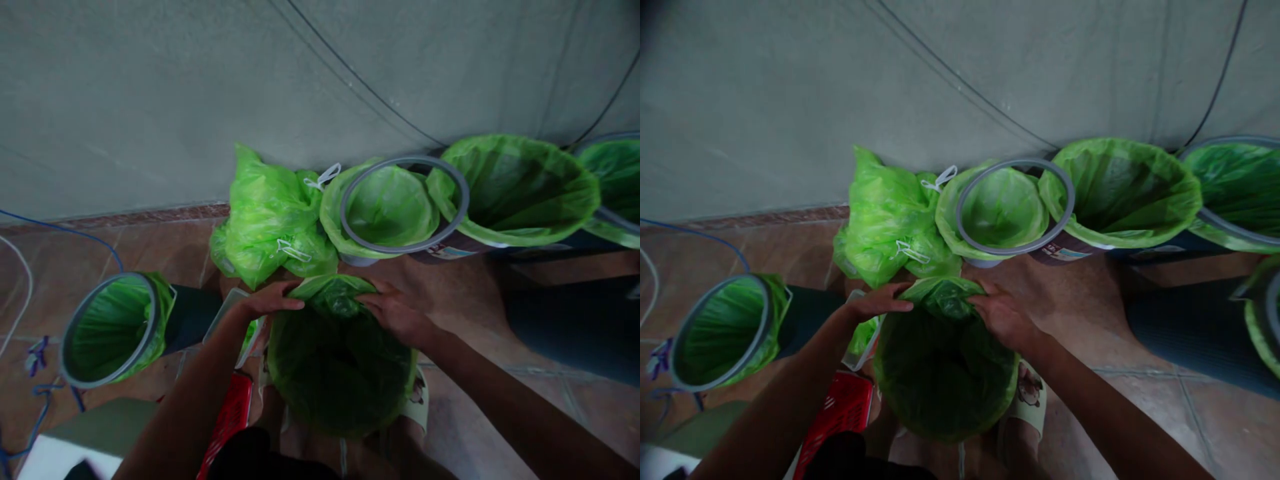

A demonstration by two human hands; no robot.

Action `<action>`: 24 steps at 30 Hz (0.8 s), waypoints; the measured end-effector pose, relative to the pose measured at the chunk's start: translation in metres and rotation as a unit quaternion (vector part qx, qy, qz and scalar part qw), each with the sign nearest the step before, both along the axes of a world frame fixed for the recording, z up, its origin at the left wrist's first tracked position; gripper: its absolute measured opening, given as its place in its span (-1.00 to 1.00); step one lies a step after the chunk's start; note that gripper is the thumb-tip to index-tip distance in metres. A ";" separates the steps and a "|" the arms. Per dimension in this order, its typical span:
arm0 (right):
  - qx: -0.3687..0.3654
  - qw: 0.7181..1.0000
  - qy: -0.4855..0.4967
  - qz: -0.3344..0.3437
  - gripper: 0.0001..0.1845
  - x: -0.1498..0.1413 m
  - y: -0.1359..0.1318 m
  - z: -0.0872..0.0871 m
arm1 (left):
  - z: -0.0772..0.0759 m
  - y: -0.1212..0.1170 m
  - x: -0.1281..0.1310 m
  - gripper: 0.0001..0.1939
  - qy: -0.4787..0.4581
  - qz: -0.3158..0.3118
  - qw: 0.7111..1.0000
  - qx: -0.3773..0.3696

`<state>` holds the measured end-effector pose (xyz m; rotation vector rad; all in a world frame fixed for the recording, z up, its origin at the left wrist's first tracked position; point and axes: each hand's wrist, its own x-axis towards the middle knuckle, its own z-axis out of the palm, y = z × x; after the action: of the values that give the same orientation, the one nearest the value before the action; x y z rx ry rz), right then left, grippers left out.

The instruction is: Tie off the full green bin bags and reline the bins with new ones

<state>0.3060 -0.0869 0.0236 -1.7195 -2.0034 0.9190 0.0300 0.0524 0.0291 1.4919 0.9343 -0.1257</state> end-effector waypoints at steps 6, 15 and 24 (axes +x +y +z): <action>0.049 0.996 0.059 -0.046 -0.74 0.003 0.015 0.026 | 0.013 0.004 0.027 -0.47 0.013 0.099 0.970 0.223; -0.024 0.990 -0.095 -0.106 -0.63 -0.031 0.050 0.010 | 0.009 -0.017 0.094 -0.61 0.110 -0.093 0.891 0.431; -0.045 0.991 -0.130 -0.003 -0.60 -0.028 0.045 0.008 | 0.000 -0.014 0.075 -0.76 0.089 -0.212 0.854 0.467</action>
<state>0.2778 -0.0420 0.0314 -1.9818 -2.1454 0.8299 0.1054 0.0384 0.0291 2.6308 0.8241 -0.1379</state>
